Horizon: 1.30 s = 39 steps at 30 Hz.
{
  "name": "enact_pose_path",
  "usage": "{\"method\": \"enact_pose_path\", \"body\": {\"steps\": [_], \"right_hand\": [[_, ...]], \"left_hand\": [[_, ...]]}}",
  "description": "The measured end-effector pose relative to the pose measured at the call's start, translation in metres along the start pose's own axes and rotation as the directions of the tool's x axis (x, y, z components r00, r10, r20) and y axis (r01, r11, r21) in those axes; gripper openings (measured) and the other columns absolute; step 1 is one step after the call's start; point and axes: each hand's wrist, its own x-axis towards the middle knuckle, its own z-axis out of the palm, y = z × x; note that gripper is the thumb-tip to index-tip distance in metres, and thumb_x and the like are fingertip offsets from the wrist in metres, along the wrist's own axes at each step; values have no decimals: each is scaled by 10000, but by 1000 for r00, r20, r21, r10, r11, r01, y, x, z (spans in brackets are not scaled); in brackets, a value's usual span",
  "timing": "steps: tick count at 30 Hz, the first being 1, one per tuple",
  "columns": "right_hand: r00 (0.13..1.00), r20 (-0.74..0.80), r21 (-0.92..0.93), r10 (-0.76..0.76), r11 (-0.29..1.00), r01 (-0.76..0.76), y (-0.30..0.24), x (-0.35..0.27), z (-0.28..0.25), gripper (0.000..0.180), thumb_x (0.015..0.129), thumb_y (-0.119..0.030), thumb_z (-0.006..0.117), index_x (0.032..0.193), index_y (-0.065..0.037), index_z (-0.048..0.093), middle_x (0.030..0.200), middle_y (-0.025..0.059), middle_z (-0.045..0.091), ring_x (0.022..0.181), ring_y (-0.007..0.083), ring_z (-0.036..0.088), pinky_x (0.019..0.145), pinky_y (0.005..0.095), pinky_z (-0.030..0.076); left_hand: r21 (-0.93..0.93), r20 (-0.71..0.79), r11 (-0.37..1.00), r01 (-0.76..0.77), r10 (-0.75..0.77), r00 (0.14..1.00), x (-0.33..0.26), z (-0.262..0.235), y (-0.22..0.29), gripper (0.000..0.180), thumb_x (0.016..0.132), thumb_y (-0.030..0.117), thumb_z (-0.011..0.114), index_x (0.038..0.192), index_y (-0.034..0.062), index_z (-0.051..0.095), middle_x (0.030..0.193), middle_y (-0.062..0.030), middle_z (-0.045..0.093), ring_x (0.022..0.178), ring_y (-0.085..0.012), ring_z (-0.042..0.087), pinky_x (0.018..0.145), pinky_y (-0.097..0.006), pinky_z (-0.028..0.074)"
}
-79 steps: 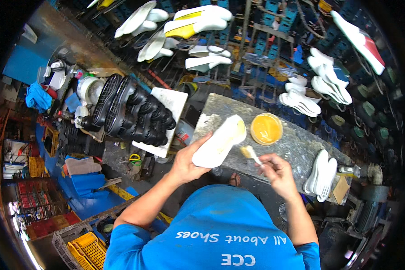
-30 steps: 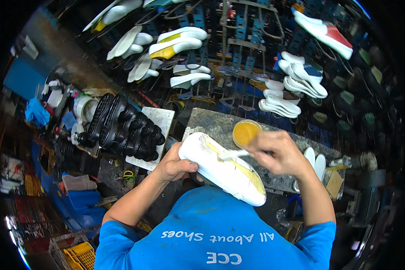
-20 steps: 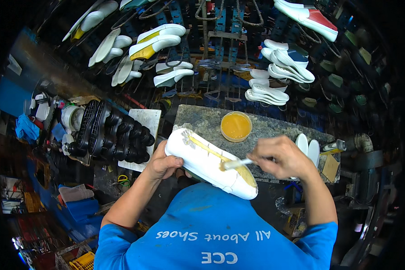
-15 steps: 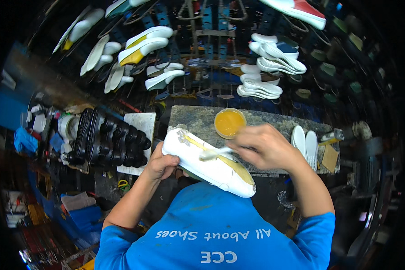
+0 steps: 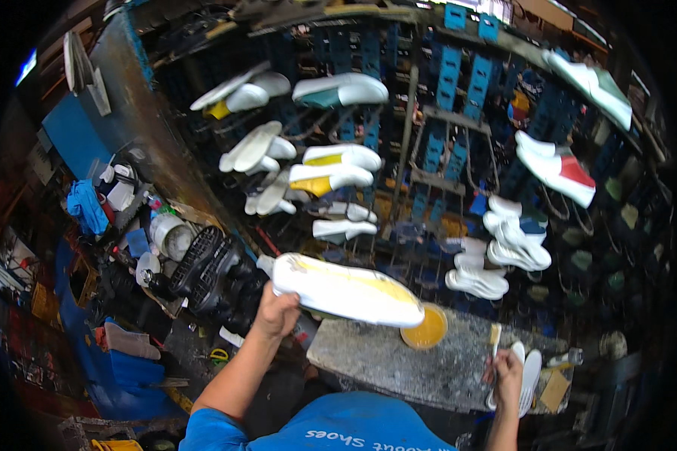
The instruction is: The person repeatedly picks white shoe insoles from a rack, applies a yellow substance with a brush, and returns them to the rack. The process is continuous and repetitive, with the person handling each insole individually.
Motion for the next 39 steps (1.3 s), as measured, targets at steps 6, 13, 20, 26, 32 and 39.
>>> {"method": "enact_pose_path", "body": {"steps": [6,13,20,26,32,39], "right_hand": [[964,-164,270,208,950,-159,68,-14,67,75,1123,-73,653,1194,-49,659,940,127,784,512,222,674,447,321,494],[978,-189,162,92,985,-62,67,-47,143,90,1134,-88,676,1200,-29,666,940,129,783,515,199,669,465,300,481],[878,-366,178,309,949,-260,78,-109,177,144,1115,-97,693,1207,12,680,938,126,778,544,171,656,500,300,491],[857,-259,170,445,895,-414,91,-113,179,305,1165,-194,677,1384,18,687,1084,110,796,712,137,704,595,288,538],[876,-240,337,419,882,-329,117,-126,112,240,1082,-93,746,1285,9,670,934,70,757,571,110,612,503,284,452],[735,-597,435,322,900,-41,140,-139,-25,307,1076,-44,755,1334,22,603,859,32,677,571,96,572,506,291,458]], "left_hand": [[128,77,935,-330,322,943,189,0,91,587,1073,267,750,1545,-4,529,1303,-138,735,1102,-264,757,787,-422,659],[318,-15,904,-287,308,951,353,5,118,627,1061,522,785,1437,46,631,1163,-84,790,912,-164,780,573,-284,586],[567,-323,822,-56,285,903,433,-79,95,574,1077,547,764,1318,27,752,1038,-67,788,680,-186,717,558,-353,529],[406,-376,908,102,64,924,452,-128,61,906,1029,854,598,1650,196,576,1347,-164,754,794,-221,612,709,-326,477],[229,-160,972,41,-4,987,284,-78,-32,836,1152,729,511,1451,-38,657,1038,-60,677,845,-155,610,711,-297,515],[692,309,484,536,-869,386,-27,159,-294,530,1176,362,671,1524,-34,622,1191,-214,797,989,-279,820,865,-410,694]]}}
